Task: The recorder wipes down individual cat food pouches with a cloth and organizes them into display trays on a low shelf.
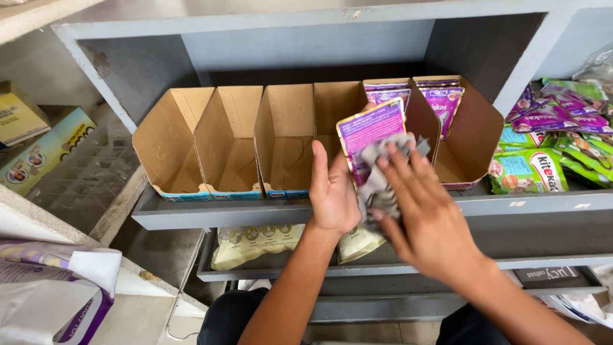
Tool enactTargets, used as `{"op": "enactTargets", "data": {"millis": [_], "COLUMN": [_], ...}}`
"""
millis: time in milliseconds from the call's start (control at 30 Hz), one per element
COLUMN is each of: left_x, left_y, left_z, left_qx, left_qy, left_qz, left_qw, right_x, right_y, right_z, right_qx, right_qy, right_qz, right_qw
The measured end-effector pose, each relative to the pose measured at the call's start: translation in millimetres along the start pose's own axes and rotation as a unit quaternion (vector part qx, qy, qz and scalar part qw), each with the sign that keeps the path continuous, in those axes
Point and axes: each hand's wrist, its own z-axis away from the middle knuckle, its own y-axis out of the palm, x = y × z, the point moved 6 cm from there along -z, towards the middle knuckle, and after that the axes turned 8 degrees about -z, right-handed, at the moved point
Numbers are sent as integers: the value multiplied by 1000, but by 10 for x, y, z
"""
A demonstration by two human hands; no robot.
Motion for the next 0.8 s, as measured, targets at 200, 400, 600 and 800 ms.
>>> {"op": "enactTargets", "data": {"millis": [200, 400, 600, 800], "left_x": [231, 73, 56, 179], "left_y": [-318, 44, 121, -80], "left_z": [35, -2, 7, 65], "left_qx": [-38, 34, 19, 27], "left_qy": [-29, -45, -62, -64], "left_qz": [-67, 13, 39, 55], "left_qw": [997, 998, 997, 996], "right_x": [-19, 133, 47, 17], "right_y": [20, 23, -46, -4], "right_z": [37, 64, -14, -30], "right_qx": [39, 48, -12, 9], "right_qy": [-34, -57, -1, -21], "right_qz": [-23, -30, -32, -42], "right_qw": [998, 997, 999, 999]}}
